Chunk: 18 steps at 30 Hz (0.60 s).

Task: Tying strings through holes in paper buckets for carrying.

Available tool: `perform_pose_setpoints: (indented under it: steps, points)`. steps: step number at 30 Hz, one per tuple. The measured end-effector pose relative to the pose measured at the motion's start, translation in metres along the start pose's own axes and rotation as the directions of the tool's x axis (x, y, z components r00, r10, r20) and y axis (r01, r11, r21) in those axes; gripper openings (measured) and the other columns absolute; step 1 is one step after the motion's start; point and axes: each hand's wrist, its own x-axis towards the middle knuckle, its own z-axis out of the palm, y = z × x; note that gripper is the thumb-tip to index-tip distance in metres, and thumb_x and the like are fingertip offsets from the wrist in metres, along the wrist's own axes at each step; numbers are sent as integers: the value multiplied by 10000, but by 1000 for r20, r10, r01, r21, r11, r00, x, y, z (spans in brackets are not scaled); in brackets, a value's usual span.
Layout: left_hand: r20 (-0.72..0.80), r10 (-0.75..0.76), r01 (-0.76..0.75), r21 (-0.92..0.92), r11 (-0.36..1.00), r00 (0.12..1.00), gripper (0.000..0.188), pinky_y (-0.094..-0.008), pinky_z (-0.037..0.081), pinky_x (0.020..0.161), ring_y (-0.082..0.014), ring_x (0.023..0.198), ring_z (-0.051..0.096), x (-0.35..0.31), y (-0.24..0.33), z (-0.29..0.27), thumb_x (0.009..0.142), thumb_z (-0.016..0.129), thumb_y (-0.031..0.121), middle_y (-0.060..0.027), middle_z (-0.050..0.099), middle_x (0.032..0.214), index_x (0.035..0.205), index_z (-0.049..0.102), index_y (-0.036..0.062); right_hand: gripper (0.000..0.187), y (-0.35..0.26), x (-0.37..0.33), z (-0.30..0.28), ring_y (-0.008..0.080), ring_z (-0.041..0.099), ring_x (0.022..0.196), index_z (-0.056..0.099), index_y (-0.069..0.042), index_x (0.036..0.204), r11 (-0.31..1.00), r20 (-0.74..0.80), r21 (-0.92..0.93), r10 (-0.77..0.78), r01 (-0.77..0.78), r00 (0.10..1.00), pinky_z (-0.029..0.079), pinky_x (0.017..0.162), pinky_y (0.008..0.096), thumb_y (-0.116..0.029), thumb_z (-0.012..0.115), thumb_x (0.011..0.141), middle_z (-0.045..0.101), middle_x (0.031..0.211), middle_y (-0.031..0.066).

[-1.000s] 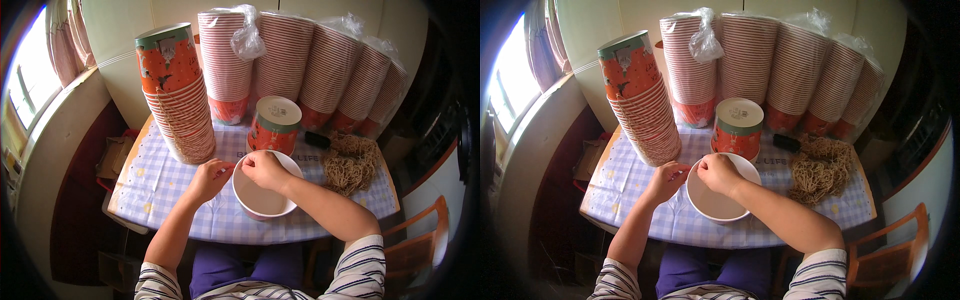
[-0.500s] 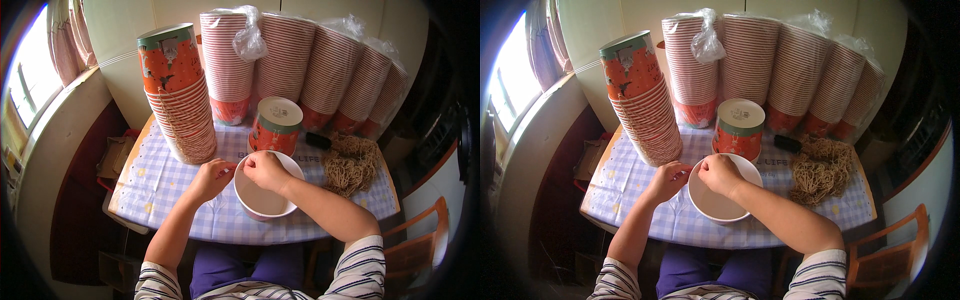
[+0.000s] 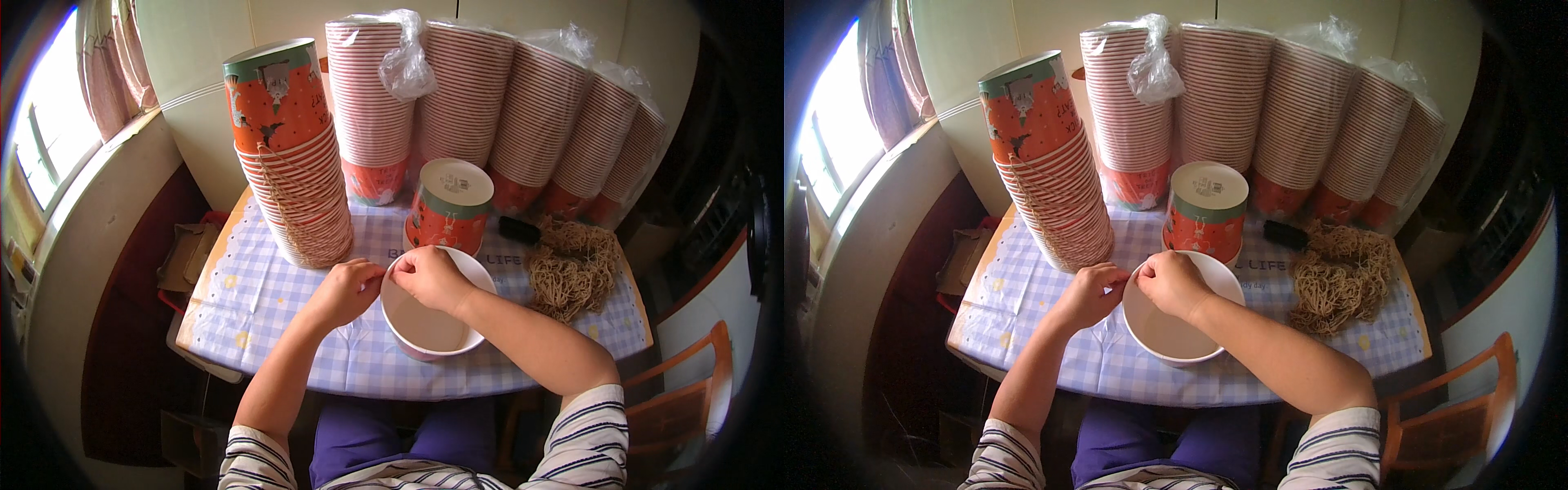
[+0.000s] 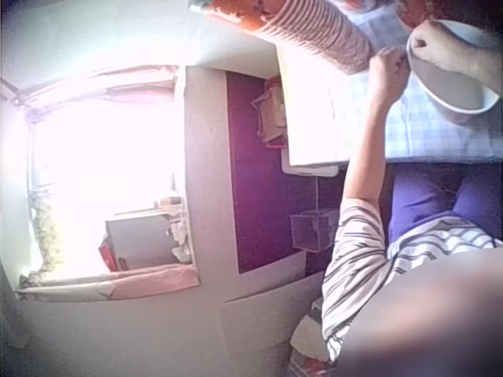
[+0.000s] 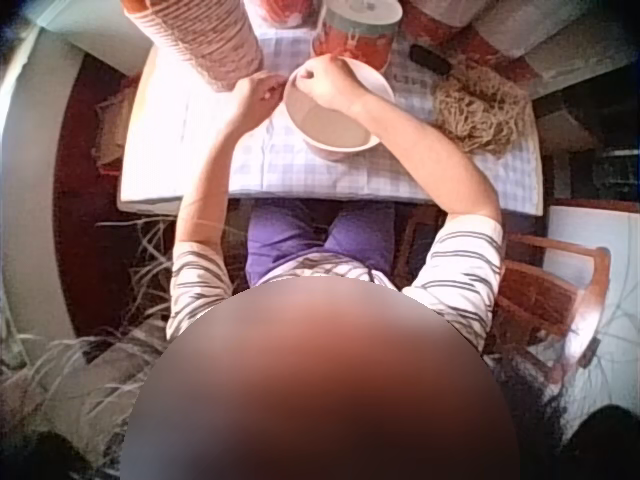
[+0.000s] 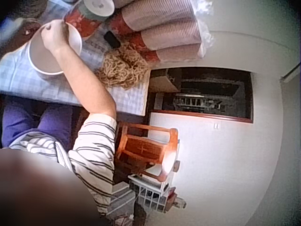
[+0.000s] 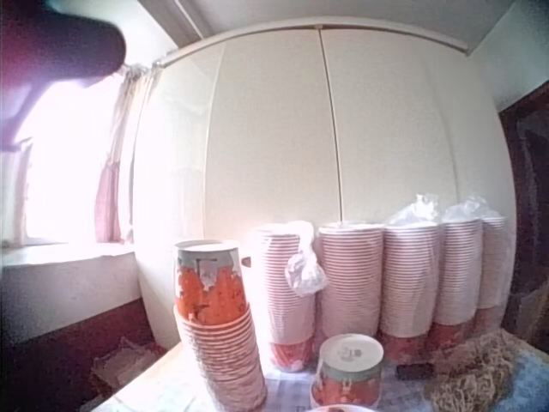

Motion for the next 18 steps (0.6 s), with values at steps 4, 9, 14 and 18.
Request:
perform_pose_setpoints:
  steps: [4, 9, 14, 18]
  points:
    - [43, -15, 13, 37, 999, 999, 143, -349, 500, 651, -299, 717, 622, -3, 6, -5, 754, 609, 40, -157, 618, 795, 878, 661, -9, 144, 3, -1, -1, 225, 653, 685, 661, -11, 815, 995, 97, 94, 12, -21, 995, 507, 663, 346, -149, 631, 796, 675, 733, 129]
    - [225, -372, 425, -277, 862, 901, 145, -292, 496, 655, -168, 717, 617, -19, 7, -4, 783, 550, 60, -96, 644, 792, 843, 645, -32, 416, -1, -12, -25, 103, 588, 701, 546, 25, 1093, 942, 316, 240, 152, -234, 936, 480, 643, 265, -290, 676, 854, 625, 786, 41]
    - [369, -288, 468, -702, 537, 884, 114, -297, 475, 801, -164, 820, 601, -53, 7, -2, 788, 538, 24, -86, 630, 855, 808, 632, -38, 622, -52, -71, -30, 324, 653, 864, 584, 4, 964, 959, 255, -264, -34, 104, 966, 514, 755, 410, -557, 694, 720, 657, 883, 186]
    - [393, -119, 408, -837, 365, 912, 82, -323, 458, 823, -196, 879, 592, -86, 13, 6, 803, 540, 0, -103, 606, 930, 771, 615, -4, 464, -56, -108, -25, 343, 635, 863, 580, -21, 935, 850, 333, -430, -164, 305, 928, 511, 744, 425, -411, 711, 721, 641, 887, 171]
